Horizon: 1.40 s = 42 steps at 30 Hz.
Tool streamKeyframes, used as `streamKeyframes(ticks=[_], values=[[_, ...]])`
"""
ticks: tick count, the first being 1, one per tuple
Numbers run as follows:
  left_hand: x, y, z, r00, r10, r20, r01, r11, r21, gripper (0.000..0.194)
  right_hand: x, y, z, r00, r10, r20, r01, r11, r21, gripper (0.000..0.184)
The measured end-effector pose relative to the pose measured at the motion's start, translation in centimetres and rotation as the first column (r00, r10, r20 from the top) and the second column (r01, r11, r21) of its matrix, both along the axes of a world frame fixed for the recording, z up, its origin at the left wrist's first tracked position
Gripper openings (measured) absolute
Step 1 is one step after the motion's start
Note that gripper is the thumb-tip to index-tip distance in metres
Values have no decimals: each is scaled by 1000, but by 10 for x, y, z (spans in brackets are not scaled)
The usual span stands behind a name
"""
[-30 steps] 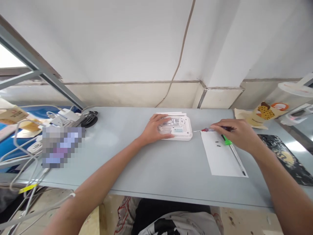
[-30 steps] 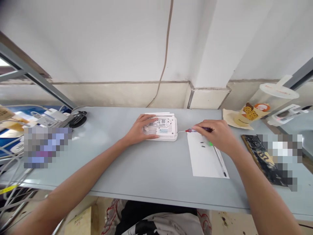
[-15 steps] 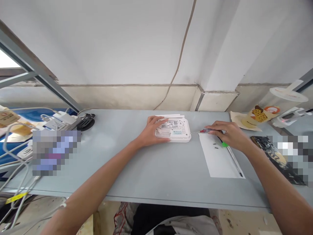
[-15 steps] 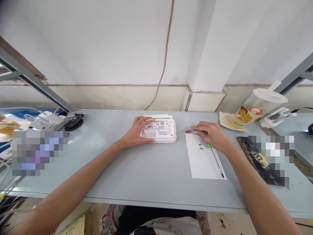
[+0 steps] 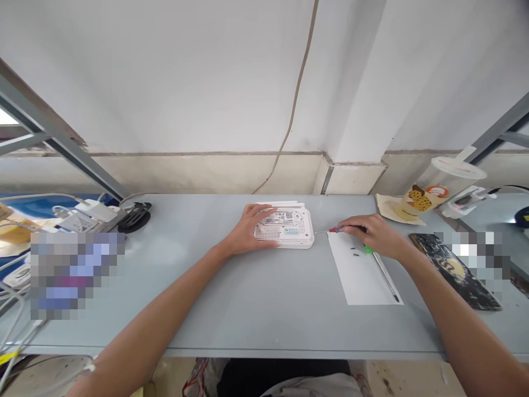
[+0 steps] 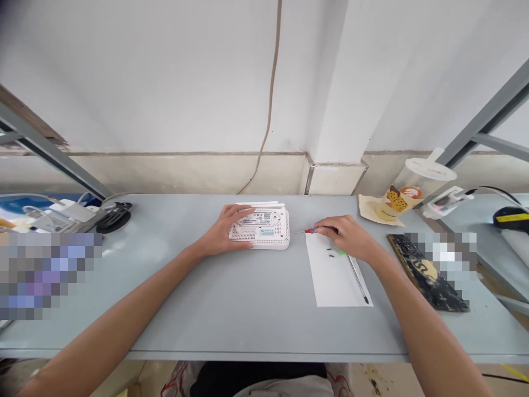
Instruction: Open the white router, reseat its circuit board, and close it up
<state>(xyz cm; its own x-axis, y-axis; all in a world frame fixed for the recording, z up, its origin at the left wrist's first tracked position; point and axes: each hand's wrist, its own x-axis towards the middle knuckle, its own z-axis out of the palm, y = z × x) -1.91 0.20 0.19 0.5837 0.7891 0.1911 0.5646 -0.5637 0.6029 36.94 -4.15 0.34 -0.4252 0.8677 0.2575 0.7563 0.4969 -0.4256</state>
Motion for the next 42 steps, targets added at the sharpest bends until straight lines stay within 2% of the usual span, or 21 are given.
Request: streamKeyframes(ticks=[6,12,17,20,24,27,30,42], values=[[-3,2,2,1000,-12,7,12,1000,-16,91,-3,3,-1,997,54,-60,-51,998,47,27],[-2,3,0,1000,1,-10,-1,1000,30,89,-6,-2,3,999,31,-10,-31,1000,-6,35],[-3,4,1,1000,4,-23,-3,999,38,86,-8,-6,14,1000,21,-13,-21,999,-41,37],[-1,3,0,999,22,-32,-20,999,41,84,-6,-10,23,995,-8,-102,5,1000,-29,35],[6,-1,-4,995,89,-36,-86,994,72,82,-11,-19,32,967,-32,-253,50,997,63,29],[14,-6,-9,984,178,-28,-174,979,111,80,-25,-25,30,980,62,-190,-37,991,130,24],[21,-11,-11,969,247,-30,-241,962,128,78,-37,-28,25,988,92,-128,-67,980,187,22],[23,-14,-8,972,234,-25,-230,968,102,78,-41,-30,21,994,66,-86,-43,970,238,24]])
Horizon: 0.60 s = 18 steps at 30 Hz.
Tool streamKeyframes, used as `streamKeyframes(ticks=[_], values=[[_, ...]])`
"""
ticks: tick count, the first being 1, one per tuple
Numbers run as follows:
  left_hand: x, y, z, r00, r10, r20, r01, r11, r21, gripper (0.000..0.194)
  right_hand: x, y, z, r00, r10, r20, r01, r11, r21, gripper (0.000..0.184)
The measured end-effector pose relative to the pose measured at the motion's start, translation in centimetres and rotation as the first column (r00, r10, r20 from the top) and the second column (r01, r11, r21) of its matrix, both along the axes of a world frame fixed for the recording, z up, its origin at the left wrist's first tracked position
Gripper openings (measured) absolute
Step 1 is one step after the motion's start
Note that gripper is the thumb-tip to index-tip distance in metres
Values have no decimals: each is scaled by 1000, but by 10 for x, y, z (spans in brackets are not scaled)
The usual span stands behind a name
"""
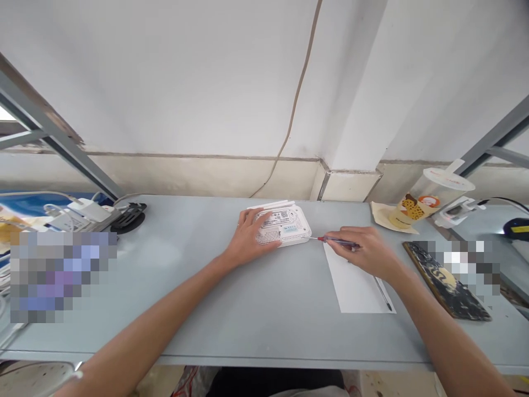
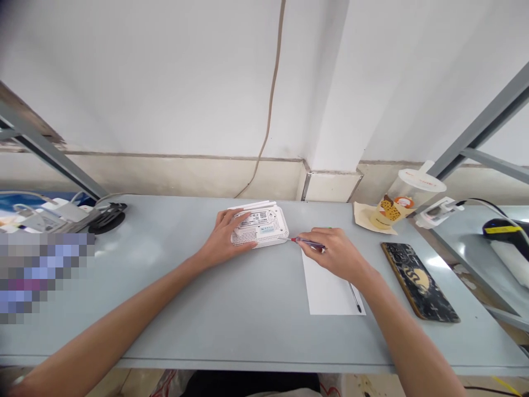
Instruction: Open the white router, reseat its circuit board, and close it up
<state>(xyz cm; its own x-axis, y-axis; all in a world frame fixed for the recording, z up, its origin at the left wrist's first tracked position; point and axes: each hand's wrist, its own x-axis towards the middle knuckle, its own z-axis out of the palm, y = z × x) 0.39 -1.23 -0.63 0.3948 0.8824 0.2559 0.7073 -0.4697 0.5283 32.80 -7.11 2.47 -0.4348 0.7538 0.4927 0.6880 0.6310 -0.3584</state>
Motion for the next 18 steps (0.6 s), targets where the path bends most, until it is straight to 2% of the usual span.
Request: streamKeyframes(ticks=[7,10,13,15,18], values=[[-1,0,-1,1000,2,-15,-2,1000,-13,80,0,0,-5,996,-1,86,-2,999,39,26],[-1,0,-1,1000,-15,-24,14,999,-28,82,-8,-3,-7,983,-16,181,-10,990,142,30],[0,-3,0,998,-48,-45,47,999,-24,87,-19,-8,-9,943,-82,323,-11,961,277,37],[0,-5,0,995,-77,-68,75,997,-29,92,-24,-10,-11,915,-125,383,-5,947,323,40],[-4,-4,0,989,-119,-90,111,990,-84,97,-21,-8,-15,910,-151,387,39,958,284,40]])
